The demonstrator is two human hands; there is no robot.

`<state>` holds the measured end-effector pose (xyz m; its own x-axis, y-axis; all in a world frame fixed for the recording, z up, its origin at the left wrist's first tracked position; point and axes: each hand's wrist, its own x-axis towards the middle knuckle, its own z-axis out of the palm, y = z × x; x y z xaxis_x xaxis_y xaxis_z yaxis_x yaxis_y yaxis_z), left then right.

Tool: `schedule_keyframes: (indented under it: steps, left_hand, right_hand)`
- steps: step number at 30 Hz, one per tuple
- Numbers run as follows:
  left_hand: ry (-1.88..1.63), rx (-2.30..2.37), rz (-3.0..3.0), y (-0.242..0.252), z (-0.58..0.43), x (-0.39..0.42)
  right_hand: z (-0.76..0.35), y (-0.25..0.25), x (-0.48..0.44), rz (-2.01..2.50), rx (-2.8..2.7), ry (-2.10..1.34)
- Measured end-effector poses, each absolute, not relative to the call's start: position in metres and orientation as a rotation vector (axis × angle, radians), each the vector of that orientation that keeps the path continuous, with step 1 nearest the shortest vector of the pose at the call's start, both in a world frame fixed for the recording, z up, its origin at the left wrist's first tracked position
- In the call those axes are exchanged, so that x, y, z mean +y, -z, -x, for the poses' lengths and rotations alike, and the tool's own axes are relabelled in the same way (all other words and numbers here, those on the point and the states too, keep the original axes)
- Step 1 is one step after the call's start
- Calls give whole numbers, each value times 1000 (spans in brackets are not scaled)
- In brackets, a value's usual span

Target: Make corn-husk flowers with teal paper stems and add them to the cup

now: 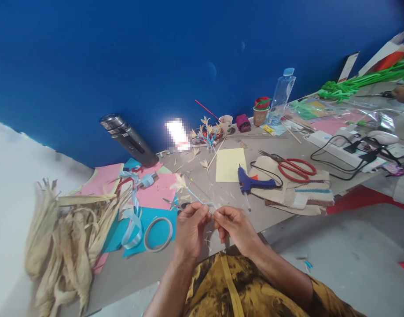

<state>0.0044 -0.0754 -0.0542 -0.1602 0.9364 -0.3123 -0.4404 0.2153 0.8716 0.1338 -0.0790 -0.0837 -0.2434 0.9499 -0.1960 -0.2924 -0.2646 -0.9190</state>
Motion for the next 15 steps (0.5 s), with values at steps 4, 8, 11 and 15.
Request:
schedule_keyframes:
  steps: [4, 8, 11, 15]
  left_hand:
    - [-1290, 1086, -564, 54, -3, -75]
    - [-1265, 1046, -541, 54, -2, -75]
    - [-1220, 1021, -522, 52, 1, -74]
    - [-1180, 1050, -497, 50, 8, -73]
  right_hand:
    - [-131, 85, -81, 929, -878, -1816]
    - [-130, 87, -82, 833, -747, -1946]
    - [-131, 86, -81, 716, -608, -2119]
    - [-134, 87, -82, 799, -725, -2105]
